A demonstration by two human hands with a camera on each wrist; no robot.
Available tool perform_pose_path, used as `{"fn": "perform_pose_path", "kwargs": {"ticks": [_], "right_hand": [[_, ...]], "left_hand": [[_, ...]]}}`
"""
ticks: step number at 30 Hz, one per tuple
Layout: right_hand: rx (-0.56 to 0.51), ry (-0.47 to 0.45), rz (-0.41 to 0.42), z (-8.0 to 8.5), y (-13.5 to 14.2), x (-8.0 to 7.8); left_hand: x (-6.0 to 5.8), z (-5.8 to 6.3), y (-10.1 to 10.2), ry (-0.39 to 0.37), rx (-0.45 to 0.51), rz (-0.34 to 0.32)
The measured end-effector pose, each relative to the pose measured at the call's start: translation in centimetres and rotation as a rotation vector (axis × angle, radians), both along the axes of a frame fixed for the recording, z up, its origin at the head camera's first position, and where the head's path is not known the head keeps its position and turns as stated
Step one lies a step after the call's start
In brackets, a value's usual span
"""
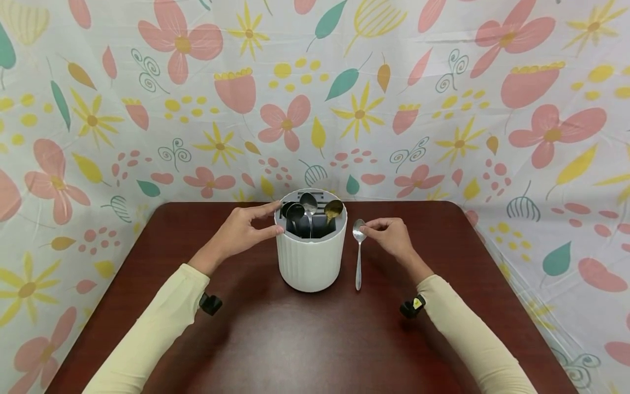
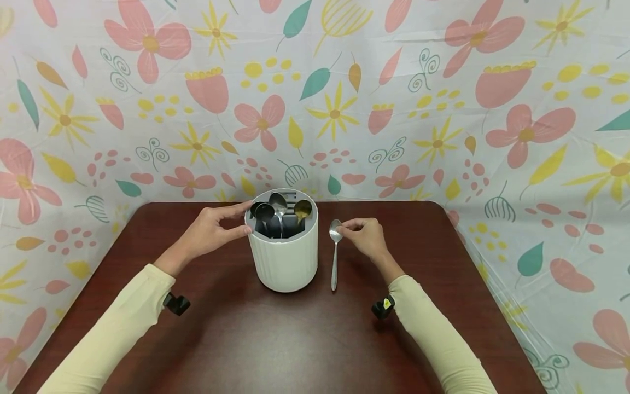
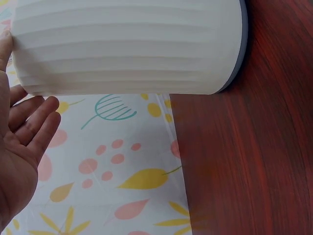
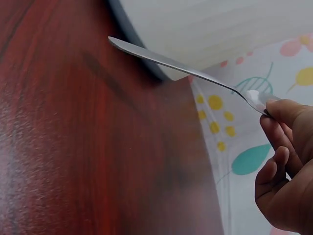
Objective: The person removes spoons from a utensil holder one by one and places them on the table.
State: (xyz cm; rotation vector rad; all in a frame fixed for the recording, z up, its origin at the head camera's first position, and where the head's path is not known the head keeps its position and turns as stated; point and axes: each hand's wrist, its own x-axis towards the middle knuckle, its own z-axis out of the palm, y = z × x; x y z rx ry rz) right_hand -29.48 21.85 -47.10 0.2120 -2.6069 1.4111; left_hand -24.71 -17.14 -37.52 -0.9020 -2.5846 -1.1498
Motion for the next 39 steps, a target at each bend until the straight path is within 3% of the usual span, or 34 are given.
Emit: {"fn": "perform_pose_path", "kwargs": {"ticks": [21,39], "right_hand": [[0.02,-0.048,0.0,-2.1,0.2,-0.2],[0.038,-0.002,-0.006,-3.4,0.2,-0.7]], "left_hand": [[0.0,-0.1,0.0,-0.014,0.005,0.008],[-0.1,-0.2,-0.1,-0.005,0.013,0.002]]}}
